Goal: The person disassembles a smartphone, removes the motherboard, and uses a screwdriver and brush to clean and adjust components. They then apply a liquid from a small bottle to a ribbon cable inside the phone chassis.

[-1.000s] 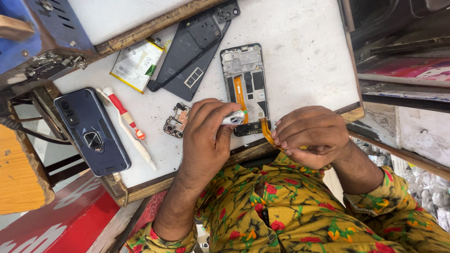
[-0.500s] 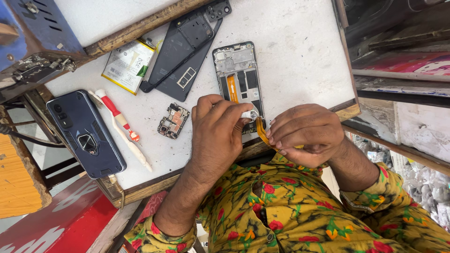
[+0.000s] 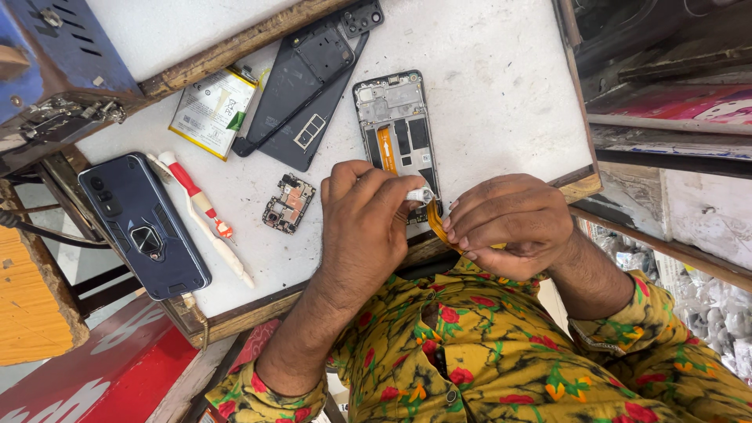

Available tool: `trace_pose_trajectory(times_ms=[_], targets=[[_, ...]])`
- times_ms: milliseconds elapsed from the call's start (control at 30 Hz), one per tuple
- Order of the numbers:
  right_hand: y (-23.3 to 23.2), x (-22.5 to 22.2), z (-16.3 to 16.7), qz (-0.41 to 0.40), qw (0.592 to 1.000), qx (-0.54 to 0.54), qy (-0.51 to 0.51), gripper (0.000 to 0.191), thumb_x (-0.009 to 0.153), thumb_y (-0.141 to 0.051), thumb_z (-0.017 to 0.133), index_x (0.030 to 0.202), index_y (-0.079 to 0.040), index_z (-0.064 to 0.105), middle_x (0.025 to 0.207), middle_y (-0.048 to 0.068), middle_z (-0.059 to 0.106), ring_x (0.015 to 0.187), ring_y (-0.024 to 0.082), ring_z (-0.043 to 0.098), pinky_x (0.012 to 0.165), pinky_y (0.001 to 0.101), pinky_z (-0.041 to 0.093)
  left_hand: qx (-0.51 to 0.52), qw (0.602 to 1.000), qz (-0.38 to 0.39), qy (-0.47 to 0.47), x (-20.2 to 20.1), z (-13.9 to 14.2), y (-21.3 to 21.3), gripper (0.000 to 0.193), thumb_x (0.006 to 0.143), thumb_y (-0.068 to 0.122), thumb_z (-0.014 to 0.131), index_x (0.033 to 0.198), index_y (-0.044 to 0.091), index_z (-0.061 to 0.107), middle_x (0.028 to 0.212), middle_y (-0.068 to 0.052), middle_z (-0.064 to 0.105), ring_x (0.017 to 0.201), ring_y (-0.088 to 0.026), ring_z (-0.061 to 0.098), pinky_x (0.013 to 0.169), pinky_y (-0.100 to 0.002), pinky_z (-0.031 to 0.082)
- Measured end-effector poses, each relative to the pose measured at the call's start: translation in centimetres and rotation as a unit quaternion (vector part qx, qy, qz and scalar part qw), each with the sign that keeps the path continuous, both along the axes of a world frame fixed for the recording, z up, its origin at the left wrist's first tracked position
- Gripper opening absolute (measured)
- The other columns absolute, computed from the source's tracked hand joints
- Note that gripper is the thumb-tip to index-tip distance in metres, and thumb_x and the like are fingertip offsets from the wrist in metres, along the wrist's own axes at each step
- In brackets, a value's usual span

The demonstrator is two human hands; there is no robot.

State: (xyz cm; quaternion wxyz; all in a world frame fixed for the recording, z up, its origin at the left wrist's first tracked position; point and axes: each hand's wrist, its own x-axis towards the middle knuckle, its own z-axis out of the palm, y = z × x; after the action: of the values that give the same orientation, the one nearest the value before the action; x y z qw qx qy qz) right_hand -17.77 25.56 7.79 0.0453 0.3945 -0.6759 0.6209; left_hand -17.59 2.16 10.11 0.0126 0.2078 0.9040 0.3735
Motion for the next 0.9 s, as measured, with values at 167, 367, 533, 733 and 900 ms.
trace_pose_trajectory(times_ms=[167, 367, 533, 733, 900], targets=[[-0.01, 0.00, 0.03, 0.005, 1.000, -0.007, -0.004, 0.007, 0.082, 0.002, 0.073, 0.087, -0.001, 0.071, 0.084, 0.012, 0.074, 0.085, 0.025, 0.078, 0.080, 0.0397, 0.067, -0.001, 1.000, 0.006, 0.007, 0.00, -0.19, 0.03, 0.032, 0.085, 0.001, 0.077, 0.114, 0.013, 0.072, 0.102, 0.001, 0.067, 0.108, -0.023, 0.056, 0.095, -0.042, 0.040], [0.01, -0.03, 0.05, 0.000, 1.000, 0.001, 0.001, 0.007, 0.082, 0.003, 0.073, 0.086, -0.001, 0.071, 0.082, 0.012, 0.074, 0.084, 0.025, 0.078, 0.078, 0.0384, 0.066, 0.004, 1.000, 0.010, 0.004, 0.02, -0.42, 0.14, 0.032, 0.084, 0.000, 0.076, 0.113, 0.013, 0.073, 0.102, 0.002, 0.068, 0.107, -0.023, 0.056, 0.095, -0.041, 0.040], [-0.04, 0.07, -0.14, -0.001, 1.000, -0.009, -0.002, 0.006, 0.082, 0.002, 0.073, 0.086, -0.001, 0.071, 0.082, 0.011, 0.074, 0.085, 0.025, 0.078, 0.078, 0.0385, 0.067, 0.008, 1.000, 0.009, 0.003, 0.01, -0.46, 0.34, 0.032, 0.084, -0.001, 0.075, 0.113, 0.013, 0.073, 0.101, 0.001, 0.067, 0.106, -0.023, 0.056, 0.094, -0.041, 0.040], [-0.04, 0.01, -0.16, 0.001, 1.000, -0.009, -0.005, 0.006, 0.082, 0.003, 0.072, 0.085, -0.001, 0.070, 0.082, 0.011, 0.074, 0.084, 0.025, 0.078, 0.077, 0.0382, 0.067, 0.006, 1.000, 0.012, 0.007, 0.07, -0.47, 0.23, 0.033, 0.083, -0.002, 0.075, 0.112, 0.014, 0.072, 0.099, 0.001, 0.067, 0.105, -0.024, 0.055, 0.093, -0.042, 0.040], [-0.01, 0.04, 0.04, -0.005, 1.000, -0.003, -0.011, 0.006, 0.079, 0.003, 0.071, 0.084, -0.001, 0.070, 0.081, 0.012, 0.073, 0.083, 0.026, 0.077, 0.076, 0.0384, 0.066, 0.018, 1.000, 0.011, 0.006, 0.09, -0.62, 0.27, 0.034, 0.082, -0.002, 0.075, 0.112, 0.014, 0.071, 0.099, 0.001, 0.066, 0.106, -0.025, 0.055, 0.093, -0.042, 0.040]])
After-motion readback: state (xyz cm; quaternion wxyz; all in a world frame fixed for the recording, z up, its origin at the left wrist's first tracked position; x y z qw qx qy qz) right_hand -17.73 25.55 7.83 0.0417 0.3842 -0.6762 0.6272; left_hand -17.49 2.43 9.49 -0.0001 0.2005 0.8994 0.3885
